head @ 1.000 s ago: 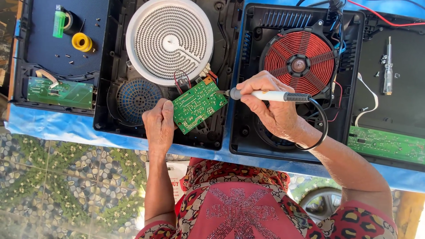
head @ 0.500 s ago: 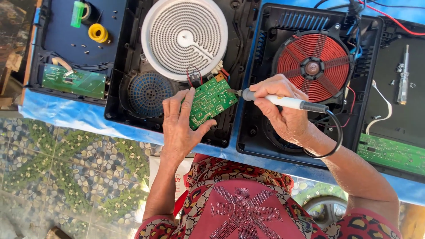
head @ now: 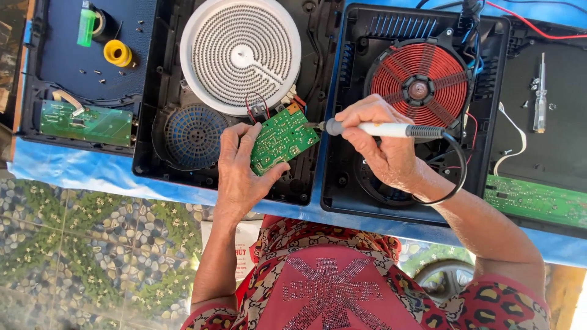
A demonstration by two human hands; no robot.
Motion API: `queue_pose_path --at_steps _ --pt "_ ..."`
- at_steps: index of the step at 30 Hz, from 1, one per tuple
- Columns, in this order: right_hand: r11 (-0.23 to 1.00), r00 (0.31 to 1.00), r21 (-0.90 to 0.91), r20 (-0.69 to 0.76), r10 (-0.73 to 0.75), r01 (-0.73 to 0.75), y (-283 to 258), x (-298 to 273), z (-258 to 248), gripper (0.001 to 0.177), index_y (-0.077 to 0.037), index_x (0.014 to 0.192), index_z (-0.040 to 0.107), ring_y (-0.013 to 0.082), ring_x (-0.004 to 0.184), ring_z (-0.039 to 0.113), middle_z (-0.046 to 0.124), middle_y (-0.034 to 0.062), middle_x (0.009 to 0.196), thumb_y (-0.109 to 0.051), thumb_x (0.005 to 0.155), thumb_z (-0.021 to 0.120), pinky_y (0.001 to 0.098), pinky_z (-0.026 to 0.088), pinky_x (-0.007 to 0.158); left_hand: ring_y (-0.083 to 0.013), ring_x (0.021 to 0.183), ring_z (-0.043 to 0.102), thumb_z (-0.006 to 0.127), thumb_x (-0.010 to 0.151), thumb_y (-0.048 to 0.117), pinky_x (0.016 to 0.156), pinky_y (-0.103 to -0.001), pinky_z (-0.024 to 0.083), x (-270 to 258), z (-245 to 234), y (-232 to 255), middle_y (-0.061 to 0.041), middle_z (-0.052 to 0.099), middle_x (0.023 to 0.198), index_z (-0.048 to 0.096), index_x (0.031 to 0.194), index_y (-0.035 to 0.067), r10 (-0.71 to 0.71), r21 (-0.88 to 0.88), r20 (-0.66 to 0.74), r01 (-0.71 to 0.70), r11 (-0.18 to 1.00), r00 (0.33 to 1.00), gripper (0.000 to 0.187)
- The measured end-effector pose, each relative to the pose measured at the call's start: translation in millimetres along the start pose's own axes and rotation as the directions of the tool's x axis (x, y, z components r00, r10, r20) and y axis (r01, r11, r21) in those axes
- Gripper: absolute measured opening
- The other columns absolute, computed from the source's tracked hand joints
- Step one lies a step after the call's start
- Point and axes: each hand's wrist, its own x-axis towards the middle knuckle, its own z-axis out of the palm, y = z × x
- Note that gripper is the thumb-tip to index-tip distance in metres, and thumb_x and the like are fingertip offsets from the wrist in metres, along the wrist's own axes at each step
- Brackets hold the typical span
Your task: Soldering components on a circuit board removed from an induction cooktop.
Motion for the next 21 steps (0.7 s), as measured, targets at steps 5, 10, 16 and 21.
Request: queue_pose_path --at_steps 5,10,16,21 --pt "1.000 0.999 0.025 0.034 0.014 -0.015 -18.3 4.5 0.7 0.012 -0.004 0.103 0.063 0.0296 0.079 0.071 0.073 0.0186 0.107 -0.015 0.106 0.063 0.0348 0.054 0.067 -0.0414 0.113 0.053 0.095 0.078 0.028 0.086 -0.059 0.056 -4.4 0.5 3.8 -0.019 0.046 0.123 0.056 0.137 -0.005 -0.020 0.006 0.000 0.020 1.000 1.000 0.078" --pt "0.993 0.994 0.073 0.052 -0.099 0.095 -23.2 -0.6 21.5 0.010 -0.005 0.103 0.067 0.0286 0.076 0.068 0.073 0.0201 0.111 -0.011 0.098 0.073 0.0348 0.056 0.065 -0.0420 0.113 0.054 0.096 0.077 0.030 0.086 -0.062 0.056 -6.9 -0.1 2.2 -0.018 0.046 0.124 0.054 0.139 -0.002 -0.011 0.008 -0.011 0.011 1.000 1.000 0.081" --pt "0.976 0.993 0.206 0.073 -0.094 0.077 -22.1 -3.7 31.1 0.008 -0.003 0.103 0.067 0.0281 0.072 0.065 0.072 0.0218 0.109 -0.005 0.097 0.072 0.0356 0.055 0.063 -0.0435 0.110 0.057 0.100 0.069 0.027 0.087 -0.062 0.057 -7.4 0.5 0.8 -0.019 0.046 0.125 0.053 0.139 -0.001 -0.031 -0.009 -0.024 0.030 0.999 0.999 0.089" --pt "0.988 0.996 0.143 0.069 -0.062 0.051 -25.3 6.4 28.6 0.009 -0.001 0.100 0.065 0.0329 0.073 0.068 0.072 0.0206 0.100 -0.007 0.098 0.072 0.0391 0.058 0.063 -0.0395 0.110 0.053 0.100 0.067 0.040 0.089 -0.051 0.048 -7.3 0.0 -0.7 -0.017 0.048 0.121 0.060 0.134 0.001 0.046 0.080 -0.079 -0.040 0.996 0.996 0.087"
